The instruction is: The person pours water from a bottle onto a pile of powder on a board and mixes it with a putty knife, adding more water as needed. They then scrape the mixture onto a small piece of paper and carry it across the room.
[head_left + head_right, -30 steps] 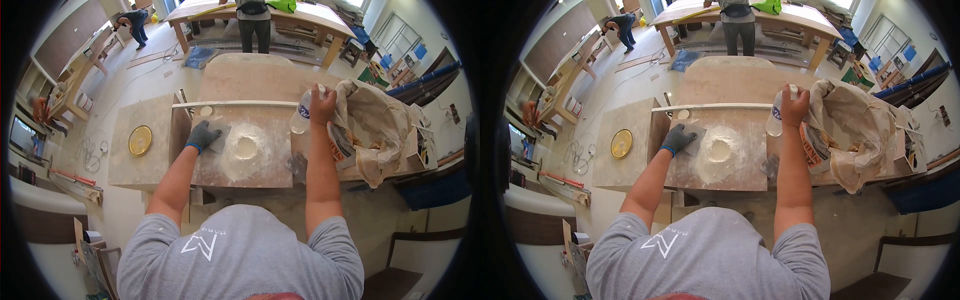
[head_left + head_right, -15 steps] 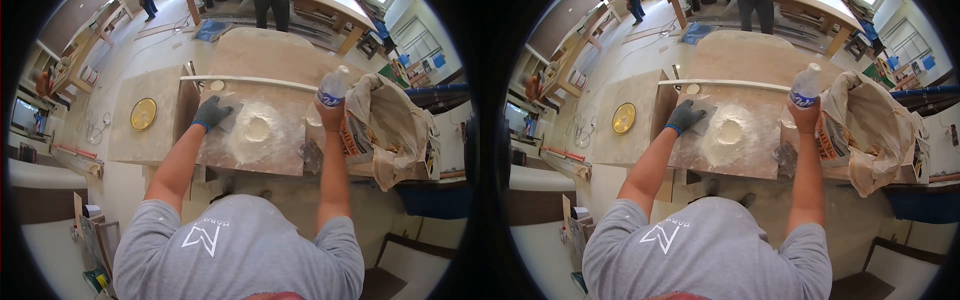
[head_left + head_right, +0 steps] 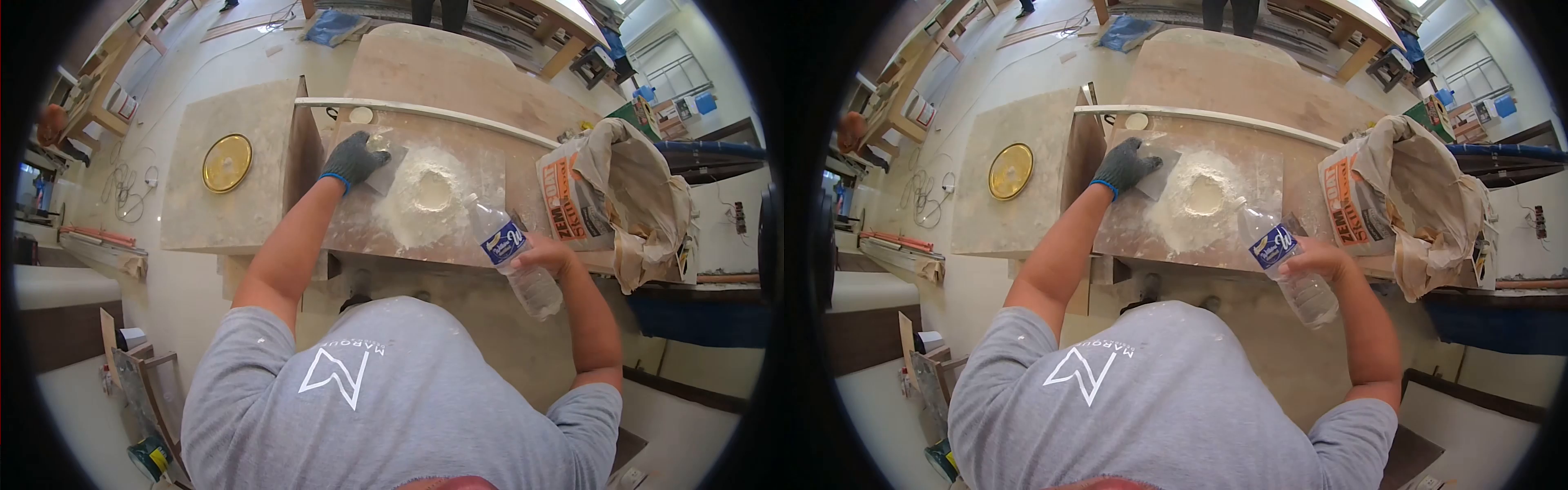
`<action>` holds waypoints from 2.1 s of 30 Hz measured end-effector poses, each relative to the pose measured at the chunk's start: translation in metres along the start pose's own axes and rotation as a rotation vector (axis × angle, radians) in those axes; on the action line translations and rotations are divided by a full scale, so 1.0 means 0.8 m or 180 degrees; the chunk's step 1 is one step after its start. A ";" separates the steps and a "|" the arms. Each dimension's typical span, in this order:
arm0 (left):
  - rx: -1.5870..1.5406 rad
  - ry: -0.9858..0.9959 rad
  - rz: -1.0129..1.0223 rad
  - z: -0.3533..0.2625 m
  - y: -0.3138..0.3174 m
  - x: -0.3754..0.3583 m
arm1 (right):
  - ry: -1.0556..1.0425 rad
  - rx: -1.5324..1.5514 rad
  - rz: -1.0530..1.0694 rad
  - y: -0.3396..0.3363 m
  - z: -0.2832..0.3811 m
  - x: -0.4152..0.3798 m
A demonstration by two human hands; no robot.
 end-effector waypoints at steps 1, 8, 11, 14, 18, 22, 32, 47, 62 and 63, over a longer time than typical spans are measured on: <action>0.0012 0.0048 -0.0066 0.003 0.003 0.002 | 0.0075 0.0024 0.0021 0.011 0.002 0.004; 0.0006 0.0261 -0.0179 0.016 0.012 0.011 | 0.0318 -0.0185 -0.0088 0.019 0.002 0.014; 0.0191 0.0448 -0.0131 0.015 0.009 0.024 | 0.0433 -0.0209 -0.0128 0.027 0.001 0.010; 0.0557 0.0650 -0.0094 0.023 0.021 0.071 | 0.0393 -0.0193 -0.0140 0.033 -0.009 0.005; 0.0799 0.0718 0.0112 -0.018 0.012 0.073 | 0.0126 -0.0070 -0.0149 0.047 -0.018 0.003; 0.0827 0.1091 0.0051 -0.049 0.031 0.075 | -0.0185 0.0002 -0.0199 0.055 -0.026 0.002; 0.1089 0.0690 0.0248 -0.034 0.010 0.076 | 0.0082 -0.0112 -0.0244 0.056 -0.030 0.009; 0.0646 0.0511 0.0321 -0.023 0.005 0.053 | -0.0042 -0.0063 -0.0064 0.045 -0.030 0.018; 0.0297 0.0734 -0.0084 -0.039 0.037 0.032 | -0.3327 -0.0257 -0.2298 -0.019 -0.012 0.062; 0.0207 0.0635 -0.0095 -0.042 0.027 0.020 | -0.3502 -0.0388 -0.2608 -0.023 -0.012 0.070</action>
Point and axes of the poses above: each hand's wrist, its own x-axis towards the middle knuckle, its own y-axis out of the palm, z = x × y, the point moved 1 cm from there along x, towards the middle knuckle, and after that the axes turned 14 degrees about -y, right-handed, at the moved point
